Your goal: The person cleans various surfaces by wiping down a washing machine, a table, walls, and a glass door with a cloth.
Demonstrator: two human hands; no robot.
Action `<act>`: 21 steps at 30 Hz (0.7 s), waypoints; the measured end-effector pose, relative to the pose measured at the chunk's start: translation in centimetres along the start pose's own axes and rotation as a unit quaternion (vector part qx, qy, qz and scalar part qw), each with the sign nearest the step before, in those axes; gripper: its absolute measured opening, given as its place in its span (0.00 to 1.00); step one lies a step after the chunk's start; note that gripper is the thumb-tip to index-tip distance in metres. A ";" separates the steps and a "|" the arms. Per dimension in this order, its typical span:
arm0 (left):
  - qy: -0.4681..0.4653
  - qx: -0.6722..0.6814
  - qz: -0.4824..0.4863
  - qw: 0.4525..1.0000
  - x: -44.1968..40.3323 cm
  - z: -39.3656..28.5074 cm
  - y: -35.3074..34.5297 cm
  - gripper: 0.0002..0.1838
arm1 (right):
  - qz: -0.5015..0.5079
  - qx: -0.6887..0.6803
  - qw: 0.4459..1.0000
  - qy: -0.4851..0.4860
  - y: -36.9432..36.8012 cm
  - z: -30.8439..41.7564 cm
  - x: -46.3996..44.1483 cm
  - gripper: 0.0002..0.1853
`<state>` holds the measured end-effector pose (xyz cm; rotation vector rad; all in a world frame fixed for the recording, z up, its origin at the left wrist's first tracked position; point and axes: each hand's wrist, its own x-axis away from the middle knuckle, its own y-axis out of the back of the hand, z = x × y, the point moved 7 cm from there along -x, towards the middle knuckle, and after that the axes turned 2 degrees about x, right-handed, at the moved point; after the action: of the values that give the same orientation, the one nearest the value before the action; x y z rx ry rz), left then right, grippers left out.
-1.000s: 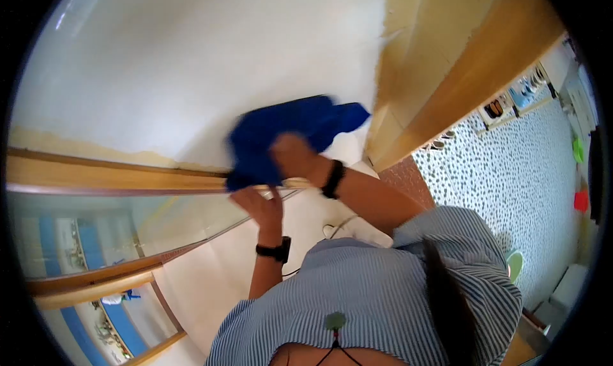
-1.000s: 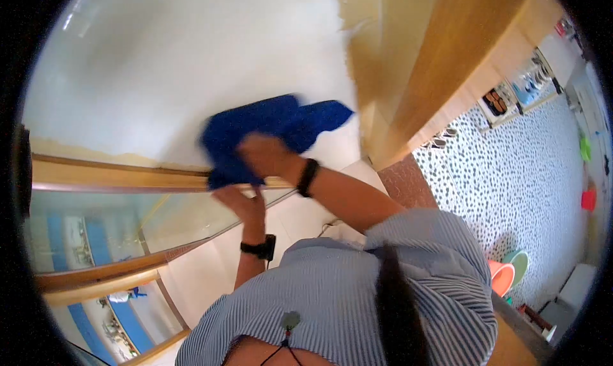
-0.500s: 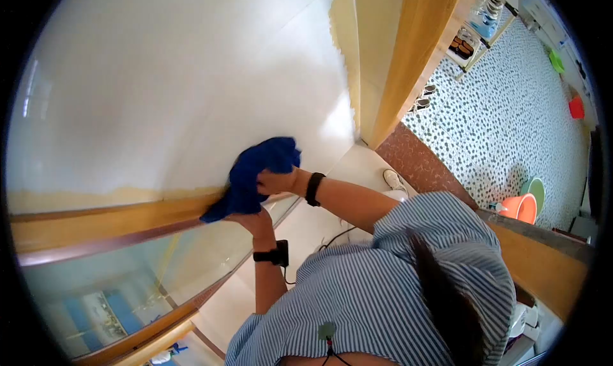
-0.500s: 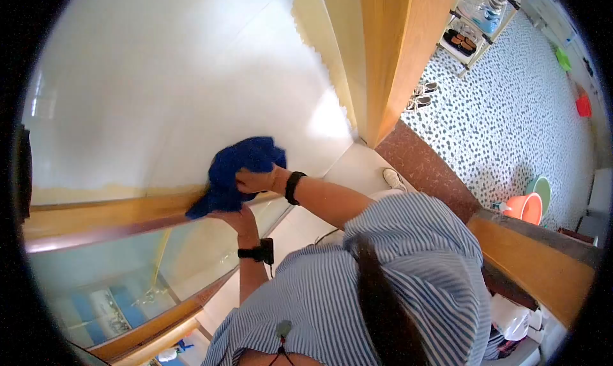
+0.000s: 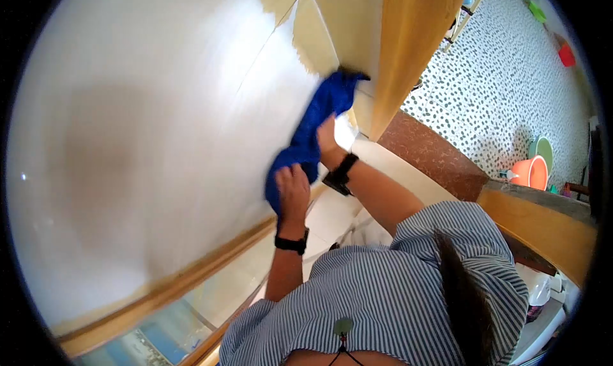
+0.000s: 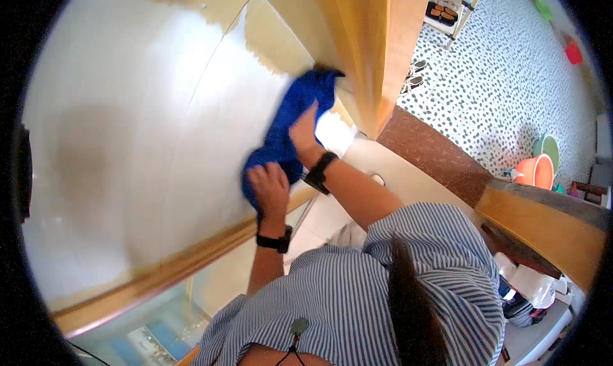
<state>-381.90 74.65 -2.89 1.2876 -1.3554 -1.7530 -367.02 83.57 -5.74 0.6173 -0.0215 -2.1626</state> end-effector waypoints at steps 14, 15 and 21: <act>-0.051 -0.103 -0.006 0.993 8.1 4.0 4.0 0.26 | 0.106 -0.078 0.944 0.304 -0.1 14.0 3.8 0.18; -0.070 -0.105 -0.014 0.992 8.4 4.1 3.7 0.26 | 0.086 -0.088 0.928 0.351 0.3 14.4 2.9 0.16; -0.087 -0.166 0.101 0.977 7.0 1.9 -3.6 0.25 | 0.002 -0.436 0.891 -0.124 -8.4 -7.3 5.9 0.14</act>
<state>-385.90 70.53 -8.65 0.8039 -1.1732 -1.8832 -373.08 85.83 -16.56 -0.1811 0.7677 -1.9573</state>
